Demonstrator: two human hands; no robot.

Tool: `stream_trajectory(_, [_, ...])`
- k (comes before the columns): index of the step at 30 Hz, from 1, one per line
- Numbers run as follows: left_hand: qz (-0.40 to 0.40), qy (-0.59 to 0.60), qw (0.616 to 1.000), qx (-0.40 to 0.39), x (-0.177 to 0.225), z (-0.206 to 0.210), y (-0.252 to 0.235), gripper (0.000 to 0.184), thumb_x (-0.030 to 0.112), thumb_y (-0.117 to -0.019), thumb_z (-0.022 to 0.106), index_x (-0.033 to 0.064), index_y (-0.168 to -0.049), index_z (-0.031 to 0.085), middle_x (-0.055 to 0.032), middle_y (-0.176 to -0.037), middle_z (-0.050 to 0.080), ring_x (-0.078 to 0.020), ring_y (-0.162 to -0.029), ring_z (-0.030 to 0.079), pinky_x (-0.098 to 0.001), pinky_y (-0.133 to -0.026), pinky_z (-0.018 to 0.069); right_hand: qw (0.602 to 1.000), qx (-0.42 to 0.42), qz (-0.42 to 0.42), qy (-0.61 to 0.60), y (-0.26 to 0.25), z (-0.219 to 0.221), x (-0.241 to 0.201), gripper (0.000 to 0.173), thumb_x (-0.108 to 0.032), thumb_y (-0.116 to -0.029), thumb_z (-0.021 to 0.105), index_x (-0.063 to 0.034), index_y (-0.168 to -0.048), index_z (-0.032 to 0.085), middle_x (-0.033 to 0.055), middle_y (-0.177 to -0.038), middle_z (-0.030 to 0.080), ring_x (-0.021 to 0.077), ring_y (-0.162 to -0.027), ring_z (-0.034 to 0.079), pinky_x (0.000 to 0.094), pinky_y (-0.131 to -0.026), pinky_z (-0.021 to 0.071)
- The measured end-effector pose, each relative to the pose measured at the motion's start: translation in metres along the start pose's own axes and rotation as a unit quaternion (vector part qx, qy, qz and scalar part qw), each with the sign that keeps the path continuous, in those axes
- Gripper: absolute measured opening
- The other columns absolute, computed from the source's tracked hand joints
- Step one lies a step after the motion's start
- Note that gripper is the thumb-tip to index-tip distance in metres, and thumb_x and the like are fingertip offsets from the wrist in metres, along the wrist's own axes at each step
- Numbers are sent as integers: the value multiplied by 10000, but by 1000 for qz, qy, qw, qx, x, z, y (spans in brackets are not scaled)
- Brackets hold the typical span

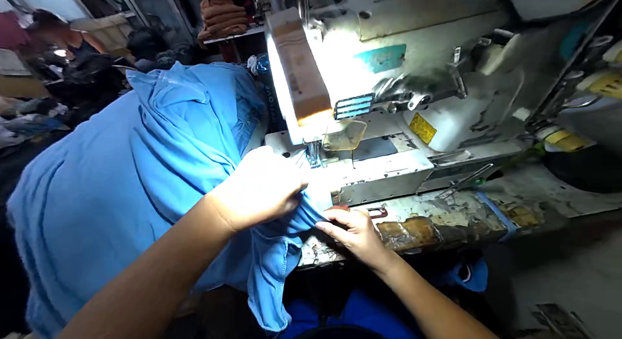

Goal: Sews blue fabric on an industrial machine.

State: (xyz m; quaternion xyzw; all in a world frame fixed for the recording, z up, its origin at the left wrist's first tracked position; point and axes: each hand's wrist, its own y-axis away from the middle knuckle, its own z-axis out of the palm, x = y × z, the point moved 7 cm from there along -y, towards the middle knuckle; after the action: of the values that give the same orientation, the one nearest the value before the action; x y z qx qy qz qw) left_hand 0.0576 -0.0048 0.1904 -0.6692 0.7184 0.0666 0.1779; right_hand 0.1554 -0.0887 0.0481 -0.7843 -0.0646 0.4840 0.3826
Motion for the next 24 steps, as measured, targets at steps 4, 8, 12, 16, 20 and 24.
stream_trajectory(4, [-12,-9,1000,8,-14,-5,-2,175,281,-822,688,141,-720,663,-44,-614,549,-267,-627,603,-448,-575,403,1000,-5,-8,16,-12,-2,7,190,-204,-945,703,-34,-949,787,51,-891,766,11,-838,699,175,-807,555])
stream_trajectory(8, [-22,-11,1000,10,-19,-11,-5,247,289,-836,648,132,-655,591,-50,-572,509,-266,-588,579,-449,-570,376,999,-3,-14,30,-17,-3,7,199,-217,-953,700,-37,-946,784,50,-857,762,12,-790,690,173,-765,544])
stream_trajectory(12, [-27,-7,1000,13,-20,-15,-5,252,279,-846,637,135,-650,571,-42,-581,506,-254,-597,568,-443,-590,365,999,4,-7,39,-17,-4,8,202,-228,-948,705,-44,-926,786,50,-830,756,18,-766,683,179,-738,537])
stream_trajectory(16, [-29,-5,999,24,-19,-18,-3,232,291,-830,656,148,-659,592,-26,-595,522,-238,-608,560,-430,-601,352,999,-1,-3,47,-17,-4,9,207,-237,-954,695,-54,-923,787,45,-842,758,26,-790,689,195,-756,541])
stream_trajectory(20, [-36,-6,999,21,-16,-22,-3,210,281,-827,692,140,-686,625,-36,-617,549,-252,-643,587,-442,-621,376,999,4,-6,40,-18,-4,8,204,-236,-953,695,-56,-928,787,39,-866,765,22,-805,696,197,-762,552])
stream_trajectory(24, [-33,-10,999,28,-13,-26,-3,208,280,-832,678,141,-688,624,-36,-611,538,-254,-647,584,-440,-622,372,999,10,-9,42,-18,-4,8,196,-224,-947,697,-51,-917,785,41,-846,757,23,-774,686,193,-731,546])
